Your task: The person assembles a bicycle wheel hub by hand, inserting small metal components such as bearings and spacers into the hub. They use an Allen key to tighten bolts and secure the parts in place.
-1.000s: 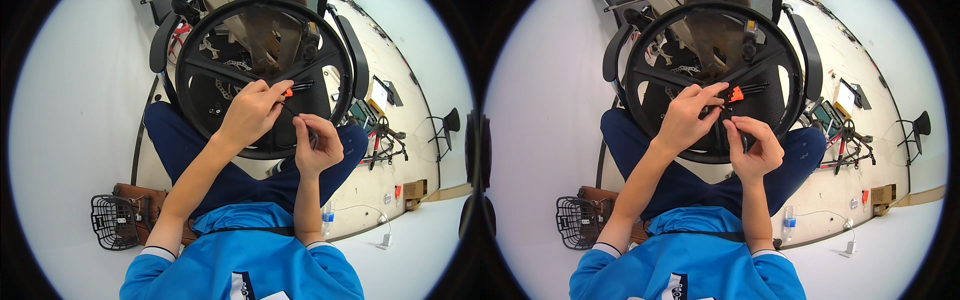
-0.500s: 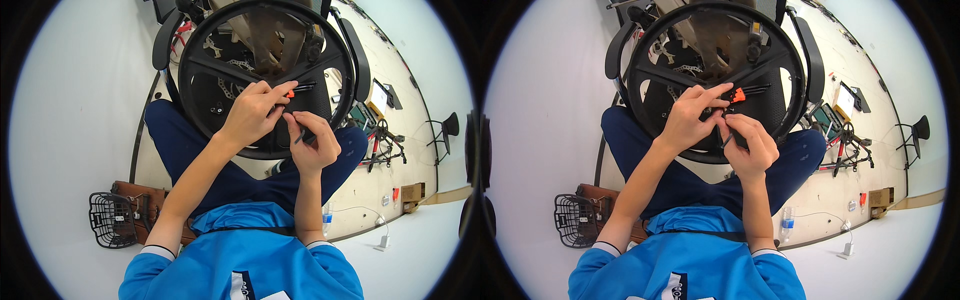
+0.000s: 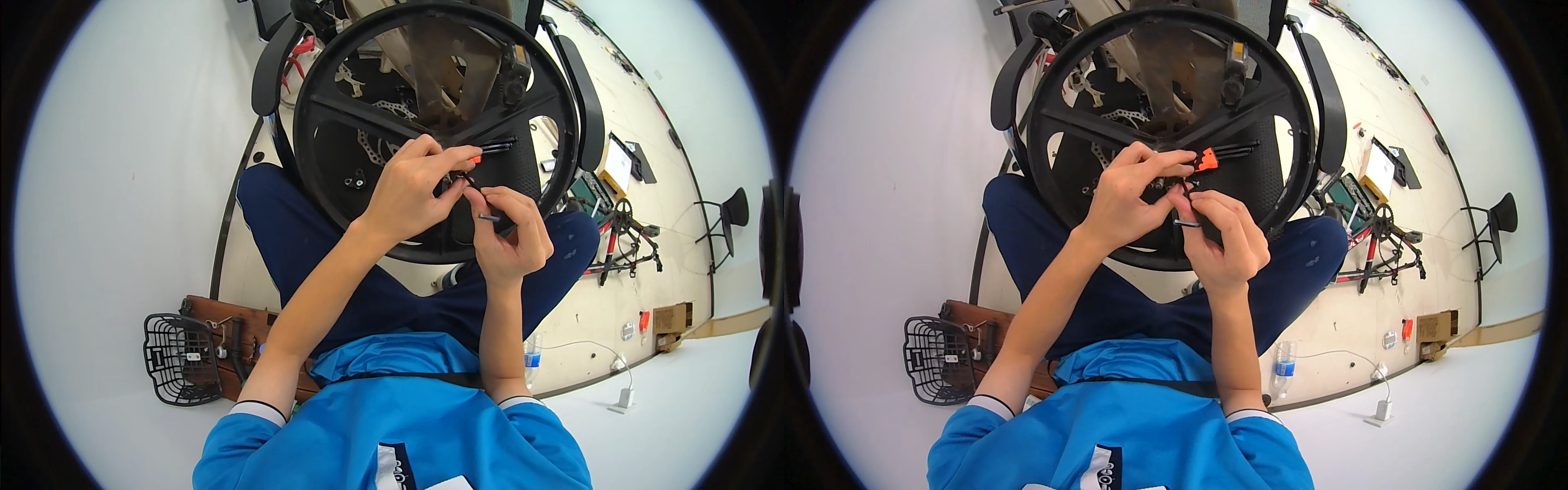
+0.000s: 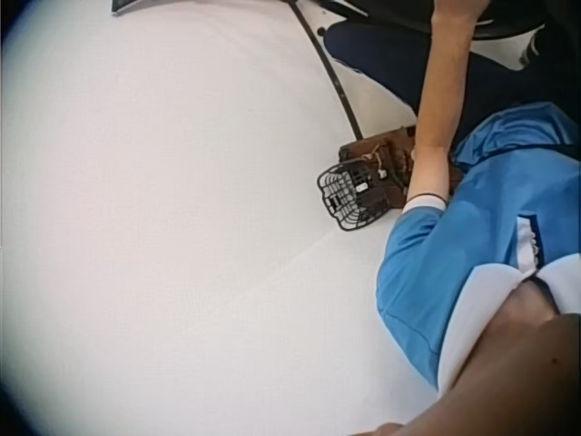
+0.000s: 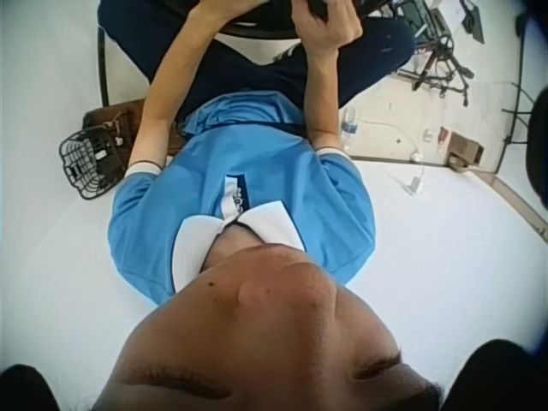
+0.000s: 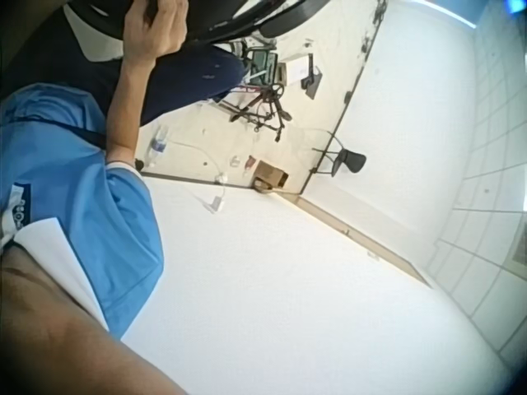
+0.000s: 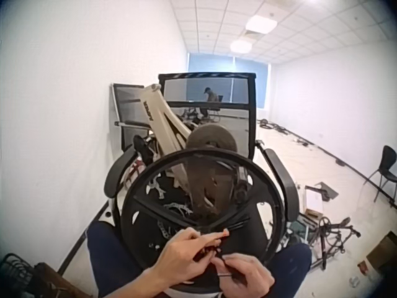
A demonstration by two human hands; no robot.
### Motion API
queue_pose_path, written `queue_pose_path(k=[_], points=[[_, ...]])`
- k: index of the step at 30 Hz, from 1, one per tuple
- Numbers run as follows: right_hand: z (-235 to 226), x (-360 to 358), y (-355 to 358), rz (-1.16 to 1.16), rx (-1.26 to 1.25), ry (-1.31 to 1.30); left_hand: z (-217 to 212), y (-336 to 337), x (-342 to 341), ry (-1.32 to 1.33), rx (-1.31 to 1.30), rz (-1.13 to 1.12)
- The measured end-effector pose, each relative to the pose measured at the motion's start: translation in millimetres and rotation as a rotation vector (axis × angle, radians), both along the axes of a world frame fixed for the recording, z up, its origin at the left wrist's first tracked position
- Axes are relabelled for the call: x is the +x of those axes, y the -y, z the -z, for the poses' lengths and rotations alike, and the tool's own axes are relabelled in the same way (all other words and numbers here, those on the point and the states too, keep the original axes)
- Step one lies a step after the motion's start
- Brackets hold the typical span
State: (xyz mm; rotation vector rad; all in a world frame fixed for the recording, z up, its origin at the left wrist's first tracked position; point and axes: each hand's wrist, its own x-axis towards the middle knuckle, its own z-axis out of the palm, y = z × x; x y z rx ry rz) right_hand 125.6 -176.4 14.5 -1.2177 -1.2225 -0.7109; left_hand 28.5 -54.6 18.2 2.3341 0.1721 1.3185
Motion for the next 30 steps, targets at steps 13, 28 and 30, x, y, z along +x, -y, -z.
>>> queue_pose_path(k=[13,28,30], points=[[2,1,-1,-0.048,-0.009,-0.019,9,-2,5,0.12,0.035,0.027],[7,-1,-3,-0.082,-0.01,0.016,9,-1,3,0.096,0.038,0.0],[6,0,-4,-0.089,-0.007,0.014,13,-3,4,0.14,0.067,0.015]])
